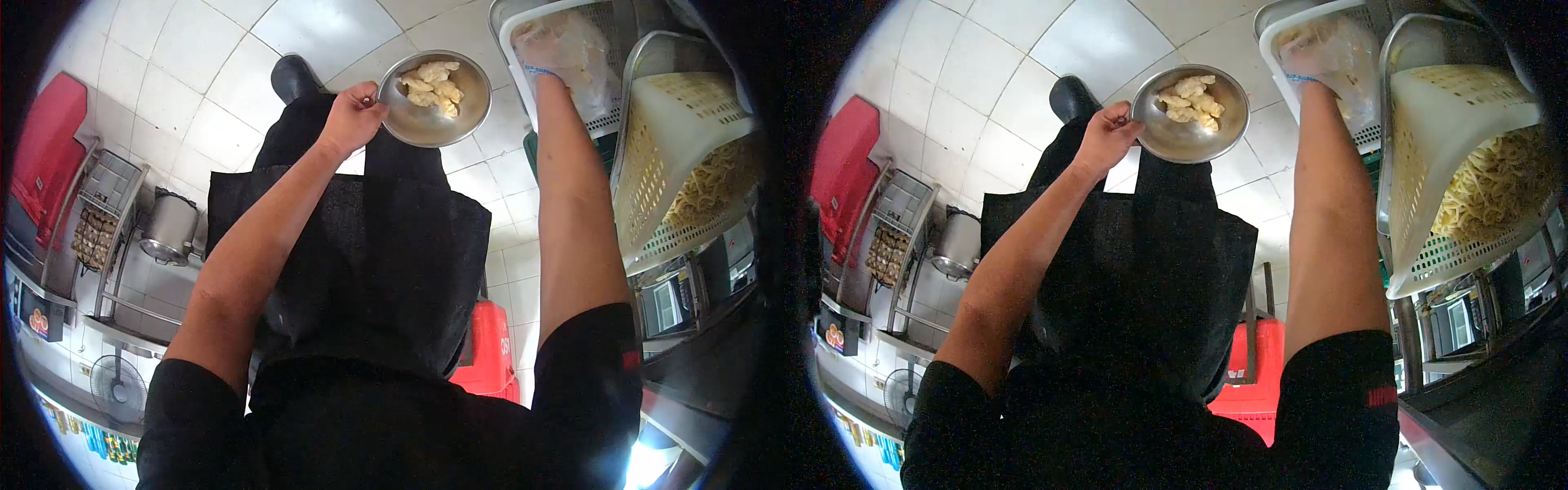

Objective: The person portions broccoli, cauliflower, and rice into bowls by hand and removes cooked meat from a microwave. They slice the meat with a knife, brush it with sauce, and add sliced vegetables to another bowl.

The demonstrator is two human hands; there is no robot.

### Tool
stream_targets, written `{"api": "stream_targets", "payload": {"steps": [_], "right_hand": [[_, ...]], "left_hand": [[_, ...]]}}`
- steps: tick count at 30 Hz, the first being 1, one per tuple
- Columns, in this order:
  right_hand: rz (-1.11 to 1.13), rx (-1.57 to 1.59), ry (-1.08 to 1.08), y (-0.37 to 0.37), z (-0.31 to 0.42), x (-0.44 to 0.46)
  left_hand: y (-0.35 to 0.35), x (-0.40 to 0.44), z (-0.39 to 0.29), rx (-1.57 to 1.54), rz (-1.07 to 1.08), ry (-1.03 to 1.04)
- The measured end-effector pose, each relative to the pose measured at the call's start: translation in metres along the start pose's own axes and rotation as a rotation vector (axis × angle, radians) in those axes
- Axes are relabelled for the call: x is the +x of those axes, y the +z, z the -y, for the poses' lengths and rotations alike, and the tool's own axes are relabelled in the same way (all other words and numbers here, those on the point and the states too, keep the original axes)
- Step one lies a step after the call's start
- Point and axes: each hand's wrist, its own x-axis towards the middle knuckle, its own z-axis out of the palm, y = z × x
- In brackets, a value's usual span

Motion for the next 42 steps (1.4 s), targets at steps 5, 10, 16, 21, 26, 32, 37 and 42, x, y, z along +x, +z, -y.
{"api": "stream_targets", "payload": {"steps": [5, 10, 16, 21, 26, 32, 37, 42], "right_hand": [[0.043, 0.089, 0.027, -0.009, -0.005, 0.01], [0.038, 0.169, 0.085, -0.011, -0.002, 0.024], [0.032, 0.248, 0.151, -0.011, 0.003, 0.039], [0.052, 0.36, 0.191, -0.016, 0.0, 0.042], [0.011, 0.627, 0.314, -0.033, -0.005, 0.035], [-0.181, 1.298, 0.84, -0.121, -0.004, -0.046], [-0.025, 1.496, 0.934, -0.203, 0.043, -0.13], [0.128, 1.378, 0.507, -0.231, 0.116, -0.15]], "left_hand": [[0.006, 0.0, 0.003, -0.032, -0.048, 0.04], [0.007, -0.004, 0.004, -0.023, -0.036, 0.043], [0.005, -0.01, -0.002, 0.014, -0.002, 0.064], [0.0, -0.006, 0.009, 0.02, 0.007, 0.081], [0.002, -0.005, 0.004, -0.009, -0.014, 0.078], [0.001, 0.003, 0.009, 0.032, -0.023, 0.008], [0.013, 0.008, 0.007, -0.025, -0.109, 0.067], [0.02, 0.01, -0.001, 0.037, -0.045, 0.076]]}}
